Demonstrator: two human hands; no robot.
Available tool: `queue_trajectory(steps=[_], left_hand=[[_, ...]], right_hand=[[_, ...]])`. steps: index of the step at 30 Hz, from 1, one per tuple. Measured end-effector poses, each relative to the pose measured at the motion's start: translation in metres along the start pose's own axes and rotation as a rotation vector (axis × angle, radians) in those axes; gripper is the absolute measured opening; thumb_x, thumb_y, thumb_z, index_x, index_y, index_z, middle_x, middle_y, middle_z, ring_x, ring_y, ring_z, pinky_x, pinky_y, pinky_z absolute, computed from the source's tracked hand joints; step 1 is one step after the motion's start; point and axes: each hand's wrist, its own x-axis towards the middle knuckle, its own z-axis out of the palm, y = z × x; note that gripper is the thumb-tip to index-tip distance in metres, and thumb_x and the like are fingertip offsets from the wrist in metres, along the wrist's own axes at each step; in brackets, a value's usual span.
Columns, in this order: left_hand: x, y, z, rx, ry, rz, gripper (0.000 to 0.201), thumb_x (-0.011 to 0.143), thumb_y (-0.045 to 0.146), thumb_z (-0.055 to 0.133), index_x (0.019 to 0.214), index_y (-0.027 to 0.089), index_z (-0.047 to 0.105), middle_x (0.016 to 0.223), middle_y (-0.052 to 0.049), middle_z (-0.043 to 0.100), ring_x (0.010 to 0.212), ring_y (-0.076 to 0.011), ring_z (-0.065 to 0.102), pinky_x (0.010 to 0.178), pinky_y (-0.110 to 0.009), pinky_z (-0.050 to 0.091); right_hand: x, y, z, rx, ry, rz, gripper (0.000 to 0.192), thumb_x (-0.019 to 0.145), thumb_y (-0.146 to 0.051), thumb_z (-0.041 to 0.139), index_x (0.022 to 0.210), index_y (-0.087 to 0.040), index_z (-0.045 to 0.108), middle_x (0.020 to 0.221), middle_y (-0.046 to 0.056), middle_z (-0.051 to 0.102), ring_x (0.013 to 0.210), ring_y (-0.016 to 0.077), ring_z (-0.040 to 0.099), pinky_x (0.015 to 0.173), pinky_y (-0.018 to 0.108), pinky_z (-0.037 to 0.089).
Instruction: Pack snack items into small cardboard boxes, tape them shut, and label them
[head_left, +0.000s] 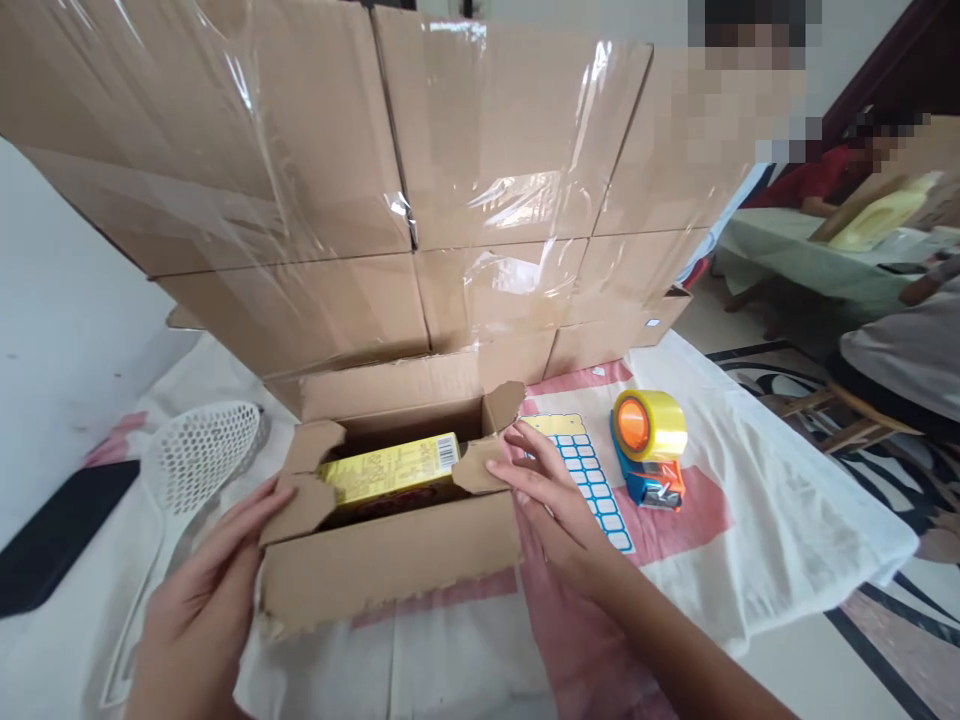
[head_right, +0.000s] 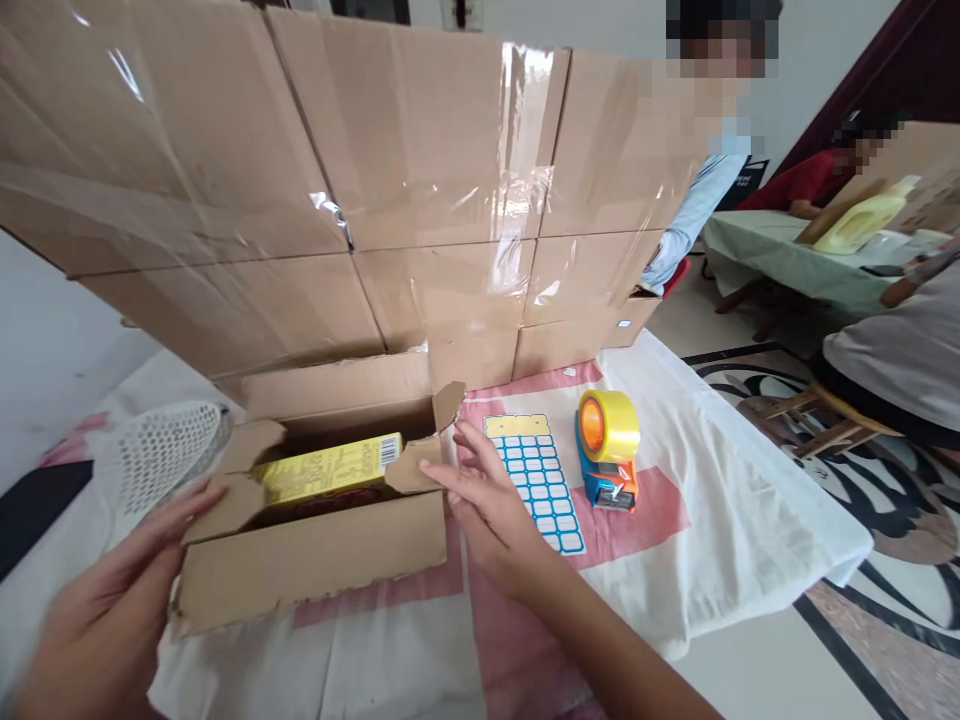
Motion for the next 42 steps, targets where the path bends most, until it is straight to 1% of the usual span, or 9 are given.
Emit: queue_trajectory(steps=[3, 7, 14, 19, 27, 32, 37, 40, 42], left_hand=[[0.004, 0.007, 0.002, -0.237, -0.174, -0.191, 0.034, 0.09, 0.047, 0.059, 0.12, 0.033, 0.07, 0.15, 0.0, 0.055, 0.141, -0.0298, 0.049, 0.117, -0.049, 0.039], [0.004, 0.014, -0.003, -0.334, -0.299, -0.221, 0.061, 0.07, 0.05, 0.081, 0.126, 0.031, 0.066, 0.152, -0.006, 0.053, 0.137, -0.0348, 0.052, 0.105, -0.043, 0.053], [0.011, 0.016, 0.011, -0.322, -0.13, -0.162, 0.038, 0.079, 0.053, 0.073, 0.106, 0.027, 0.074, 0.141, -0.005, 0.061, 0.136, -0.0331, 0.052, 0.106, -0.041, 0.05], [0.014, 0.039, 0.026, -0.449, 0.09, -0.265, 0.039, 0.075, 0.043, 0.081, 0.105, 0.025, 0.065, 0.111, -0.004, 0.07, 0.103, -0.0236, 0.066, 0.081, -0.031, 0.056], [0.015, 0.061, 0.027, -0.387, -0.1, -0.22, 0.06, 0.076, 0.044, 0.078, 0.131, 0.03, 0.058, 0.11, -0.005, 0.065, 0.101, -0.0228, 0.062, 0.073, -0.028, 0.056], [0.018, 0.07, 0.033, -0.256, -0.225, -0.171, 0.052, 0.086, 0.048, 0.066, 0.135, 0.034, 0.057, 0.123, -0.005, 0.061, 0.102, -0.0233, 0.061, 0.074, -0.031, 0.056], [0.021, 0.071, 0.042, -0.166, -0.204, -0.105, 0.059, 0.09, 0.046, 0.059, 0.146, 0.038, 0.045, 0.124, -0.005, 0.056, 0.106, -0.0248, 0.061, 0.088, -0.04, 0.055], [0.023, 0.075, 0.047, -0.095, -0.174, 0.007, 0.068, 0.093, 0.043, 0.055, 0.156, 0.039, 0.03, 0.139, -0.008, 0.05, 0.119, -0.0279, 0.056, 0.101, -0.049, 0.049], [0.022, 0.084, 0.05, 0.042, -0.138, 0.158, 0.054, 0.095, 0.039, 0.052, 0.149, 0.037, 0.044, 0.151, -0.006, 0.045, 0.135, -0.0312, 0.045, 0.111, -0.054, 0.039]], right_hand=[[0.014, -0.004, -0.014, -0.126, -0.111, -0.03, 0.039, 0.106, -0.027, 0.036, 0.133, -0.032, 0.064, 0.165, 0.003, 0.024, 0.152, 0.0261, 0.028, 0.121, 0.049, 0.033], [0.028, -0.004, -0.027, -0.185, -0.191, -0.104, 0.034, 0.105, -0.028, 0.041, 0.13, -0.027, 0.063, 0.164, 0.006, 0.032, 0.152, 0.0256, 0.029, 0.123, 0.047, 0.03], [0.034, 0.02, -0.023, -0.124, -0.123, -0.245, 0.042, 0.105, -0.034, 0.039, 0.147, -0.032, 0.044, 0.149, 0.005, 0.052, 0.15, 0.0267, 0.03, 0.123, 0.052, 0.027], [0.026, 0.031, -0.019, -0.061, -0.102, -0.268, 0.057, 0.102, -0.049, 0.044, 0.155, -0.032, 0.031, 0.154, 0.008, 0.043, 0.153, 0.032, 0.021, 0.123, 0.056, 0.023], [0.024, 0.031, -0.021, 0.243, -0.003, -0.169, 0.087, 0.097, -0.052, 0.057, 0.162, -0.04, 0.0, 0.167, 0.004, 0.024, 0.154, 0.0297, 0.022, 0.125, 0.057, 0.017], [0.041, 0.028, -0.026, 0.411, 0.05, -0.105, 0.086, 0.094, -0.05, 0.063, 0.161, -0.042, 0.008, 0.171, -0.002, 0.008, 0.158, 0.0245, 0.006, 0.128, 0.05, 0.01], [0.048, 0.035, -0.029, 0.491, 0.094, -0.079, 0.08, 0.093, -0.044, 0.066, 0.159, -0.041, 0.02, 0.157, 0.004, 0.041, 0.146, 0.0247, 0.038, 0.121, 0.047, 0.031], [0.048, 0.036, -0.035, 0.369, 0.094, -0.131, 0.039, 0.097, -0.042, 0.061, 0.135, -0.034, 0.058, 0.134, 0.006, 0.059, 0.132, 0.026, 0.051, 0.114, 0.046, 0.037], [0.048, 0.036, -0.039, 0.284, 0.096, -0.171, 0.023, 0.099, -0.042, 0.055, 0.111, -0.029, 0.07, 0.123, 0.007, 0.062, 0.125, 0.0266, 0.055, 0.11, 0.046, 0.039]])
